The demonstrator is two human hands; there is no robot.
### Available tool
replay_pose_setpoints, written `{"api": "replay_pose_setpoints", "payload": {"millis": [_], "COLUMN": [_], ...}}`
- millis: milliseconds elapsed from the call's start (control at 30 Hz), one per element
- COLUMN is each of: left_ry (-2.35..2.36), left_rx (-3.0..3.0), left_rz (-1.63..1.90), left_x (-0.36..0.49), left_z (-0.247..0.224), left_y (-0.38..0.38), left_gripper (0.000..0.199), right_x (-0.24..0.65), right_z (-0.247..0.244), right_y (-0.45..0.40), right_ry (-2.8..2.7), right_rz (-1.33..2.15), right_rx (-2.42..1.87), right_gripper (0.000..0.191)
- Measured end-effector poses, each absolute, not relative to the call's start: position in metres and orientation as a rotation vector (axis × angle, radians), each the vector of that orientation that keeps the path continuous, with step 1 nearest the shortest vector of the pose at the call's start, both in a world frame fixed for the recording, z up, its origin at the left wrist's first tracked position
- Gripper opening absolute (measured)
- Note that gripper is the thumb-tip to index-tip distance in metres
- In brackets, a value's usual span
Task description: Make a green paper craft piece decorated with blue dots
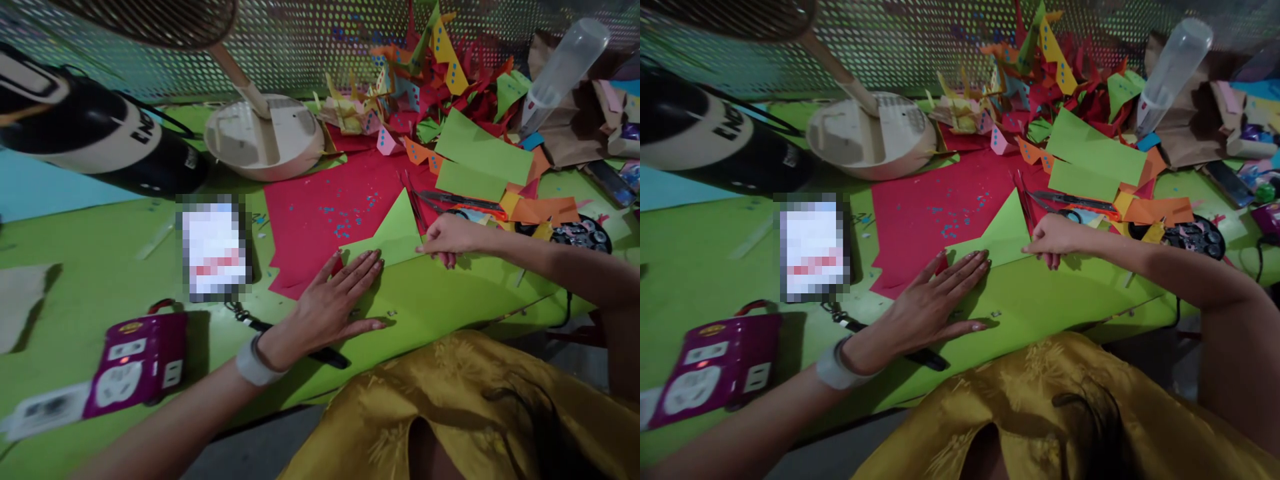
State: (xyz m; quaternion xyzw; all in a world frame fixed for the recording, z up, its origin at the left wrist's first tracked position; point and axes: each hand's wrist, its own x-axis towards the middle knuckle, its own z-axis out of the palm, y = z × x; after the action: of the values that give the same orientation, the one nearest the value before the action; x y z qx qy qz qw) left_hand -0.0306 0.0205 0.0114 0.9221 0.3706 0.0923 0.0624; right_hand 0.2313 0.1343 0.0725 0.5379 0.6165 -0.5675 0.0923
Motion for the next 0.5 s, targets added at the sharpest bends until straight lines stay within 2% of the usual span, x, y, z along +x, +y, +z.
{"api": "replay_pose_setpoints", "payload": {"millis": [233,367,500], "left_ry": [1.102,1.544,1.551], "left_rx": [2.717,2.564,2.294], "left_rz": [0.206,0.333,-0.063], "left_x": [-0.034,-0.023,0.001], "left_z": [0.03,0.057,0.071], "left_y": [0.03,0.043,0.059], "left_gripper": [0.08,0.054,0.041], "right_x": [0.213,0.216,0.215], "right_z": [0.057,0.058,0.058], "right_y": [0.135,0.136,0.135], "right_ry": [1.873,1.865,1.888], "right_rz": [-1.608,-1.639,-1.627], "right_rx": [1.503,1.473,1.466], "right_gripper": [0.045,0.041,0.042]}}
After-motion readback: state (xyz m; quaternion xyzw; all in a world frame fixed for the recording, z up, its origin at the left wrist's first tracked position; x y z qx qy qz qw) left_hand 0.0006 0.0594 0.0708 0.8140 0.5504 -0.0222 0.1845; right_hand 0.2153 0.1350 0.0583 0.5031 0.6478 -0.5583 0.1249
